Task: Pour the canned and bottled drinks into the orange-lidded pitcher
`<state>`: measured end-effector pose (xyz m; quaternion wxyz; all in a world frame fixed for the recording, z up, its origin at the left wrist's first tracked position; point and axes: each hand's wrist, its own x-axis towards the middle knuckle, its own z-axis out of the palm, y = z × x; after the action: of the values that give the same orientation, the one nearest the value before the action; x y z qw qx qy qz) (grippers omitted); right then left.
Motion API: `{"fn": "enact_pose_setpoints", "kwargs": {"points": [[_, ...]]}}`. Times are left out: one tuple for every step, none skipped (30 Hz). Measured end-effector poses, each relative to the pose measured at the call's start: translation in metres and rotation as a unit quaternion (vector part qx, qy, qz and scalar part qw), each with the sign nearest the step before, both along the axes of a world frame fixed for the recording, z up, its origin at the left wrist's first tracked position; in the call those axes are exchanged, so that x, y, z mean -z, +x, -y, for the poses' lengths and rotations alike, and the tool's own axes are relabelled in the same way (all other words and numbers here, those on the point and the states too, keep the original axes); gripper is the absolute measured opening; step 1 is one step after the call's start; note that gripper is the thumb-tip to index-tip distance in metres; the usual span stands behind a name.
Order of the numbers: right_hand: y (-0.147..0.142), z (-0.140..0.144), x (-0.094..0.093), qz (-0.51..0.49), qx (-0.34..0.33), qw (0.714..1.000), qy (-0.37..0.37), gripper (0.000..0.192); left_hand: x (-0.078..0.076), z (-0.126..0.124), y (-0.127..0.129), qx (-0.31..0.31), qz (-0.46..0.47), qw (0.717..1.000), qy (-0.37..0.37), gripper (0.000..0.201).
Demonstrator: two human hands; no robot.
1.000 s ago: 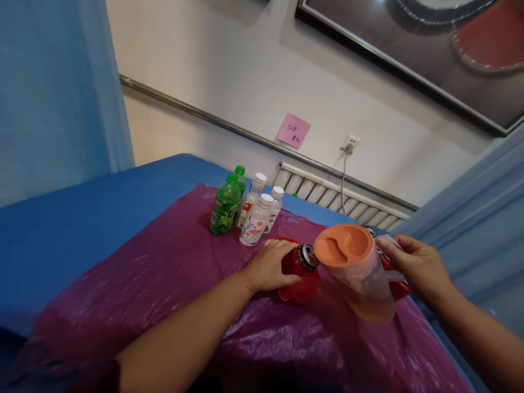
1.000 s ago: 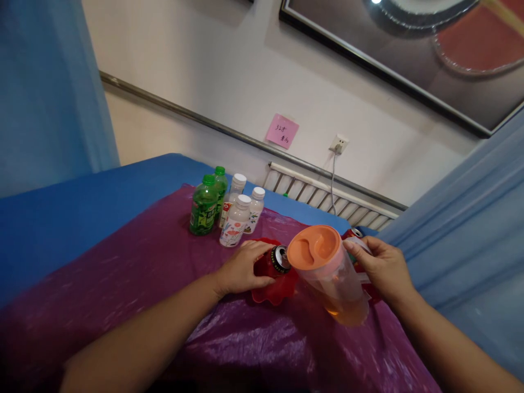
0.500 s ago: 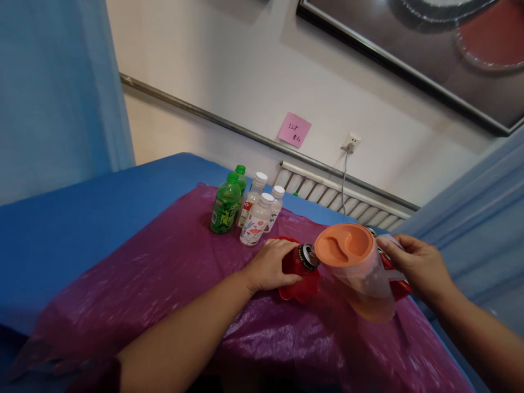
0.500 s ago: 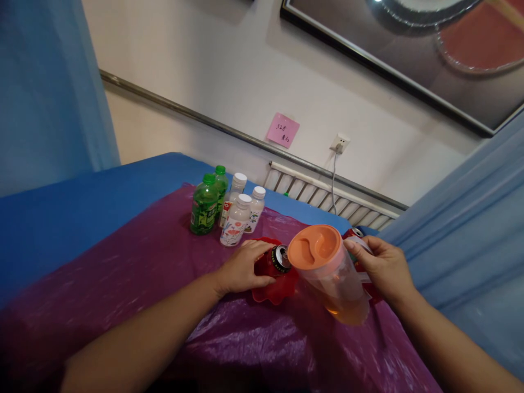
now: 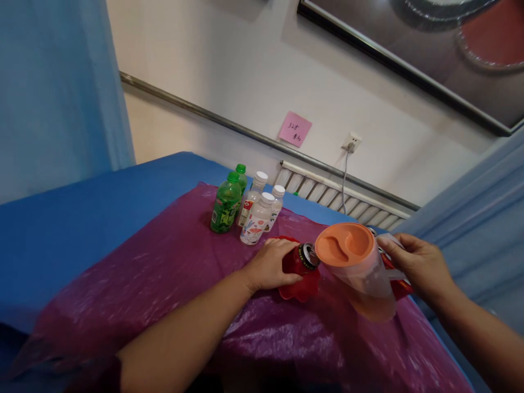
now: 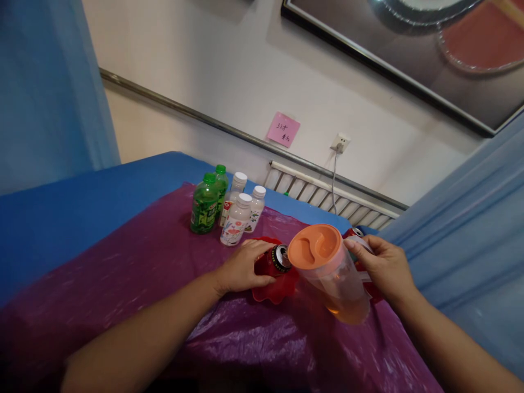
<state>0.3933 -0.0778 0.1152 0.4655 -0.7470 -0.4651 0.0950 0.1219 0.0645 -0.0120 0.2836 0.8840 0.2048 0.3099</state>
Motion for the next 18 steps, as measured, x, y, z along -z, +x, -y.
{"fn": "enact_pose_setpoints", "kwargs": {"points": [[0.0002, -0.0001, -0.0002, 0.001, -0.001, 1.000, -0.001, 0.047, 0.0003, -0.0001, 0.0000, 0.000, 0.000, 1.000, 0.001, 0.071], [0.0005, -0.0002, -0.0004, 0.004, -0.002, 1.000, -0.001, 0.048, 0.0004, 0.0000, 0.0000, 0.000, 0.000, 1.000, 0.001, 0.071], [0.0007, -0.0003, -0.0004, 0.007, -0.002, 1.000, -0.002, 0.048, 0.0004, 0.0001, -0.0001, 0.000, 0.001, 1.000, 0.001, 0.071], [0.0011, -0.0003, -0.0004, 0.011, 0.000, 1.000, -0.003, 0.048, 0.0002, 0.0003, -0.0001, 0.000, 0.001, 1.000, 0.000, 0.071], [0.0015, -0.0002, -0.0001, 0.014, 0.001, 1.000, -0.004, 0.048, -0.0002, 0.0005, -0.0002, -0.001, 0.001, 1.000, 0.000, 0.071], [0.0020, -0.0001, 0.0004, 0.014, 0.003, 1.000, -0.006, 0.047, -0.0007, 0.0008, -0.0003, -0.003, 0.000, 1.000, -0.001, 0.071], [0.0026, 0.0001, 0.0010, 0.010, 0.004, 1.000, -0.006, 0.047, -0.0012, 0.0010, -0.0003, -0.004, -0.001, 1.000, -0.002, 0.071], [0.0032, 0.0003, 0.0018, 0.003, 0.003, 1.000, -0.007, 0.047, -0.0018, 0.0012, -0.0004, -0.005, -0.003, 1.000, -0.002, 0.071], [0.0039, 0.0005, 0.0026, -0.005, 0.000, 1.000, -0.007, 0.047, -0.0023, 0.0014, -0.0004, -0.006, -0.003, 1.000, -0.003, 0.071], [0.0045, 0.0006, 0.0034, -0.011, -0.002, 1.000, -0.005, 0.046, -0.0027, 0.0015, -0.0005, -0.005, -0.004, 1.000, -0.003, 0.070], [0.0050, 0.0007, 0.0041, -0.013, -0.005, 1.000, -0.002, 0.046, -0.0029, 0.0015, -0.0004, -0.004, -0.003, 1.000, -0.003, 0.070], [0.0053, 0.0008, 0.0047, -0.011, -0.008, 1.000, 0.002, 0.046, -0.0030, 0.0015, -0.0004, -0.003, -0.003, 1.000, -0.003, 0.070], [0.0055, 0.0008, 0.0050, -0.006, -0.010, 1.000, 0.007, 0.045, -0.0029, 0.0014, -0.0003, -0.002, -0.003, 1.000, -0.002, 0.069], [0.0056, 0.0009, 0.0051, 0.001, -0.010, 1.000, 0.011, 0.045, -0.0027, 0.0013, -0.0002, -0.002, -0.003, 1.000, -0.002, 0.069], [0.0056, 0.0009, 0.0051, 0.006, -0.009, 1.000, 0.012, 0.044, -0.0025, 0.0012, 0.0000, -0.002, -0.004, 1.000, -0.002, 0.069], [0.0055, 0.0008, 0.0049, 0.009, -0.009, 1.000, 0.012, 0.044, -0.0023, 0.0011, 0.0001, -0.002, -0.005, 1.000, -0.001, 0.070], [0.0054, 0.0008, 0.0046, 0.010, -0.009, 1.000, 0.011, 0.044, -0.0021, 0.0010, 0.0001, -0.003, -0.005, 1.000, -0.001, 0.070], [0.0052, 0.0007, 0.0044, 0.011, -0.011, 1.000, 0.010, 0.044, -0.0021, 0.0010, 0.0001, -0.002, -0.006, 1.000, -0.002, 0.070]]}}
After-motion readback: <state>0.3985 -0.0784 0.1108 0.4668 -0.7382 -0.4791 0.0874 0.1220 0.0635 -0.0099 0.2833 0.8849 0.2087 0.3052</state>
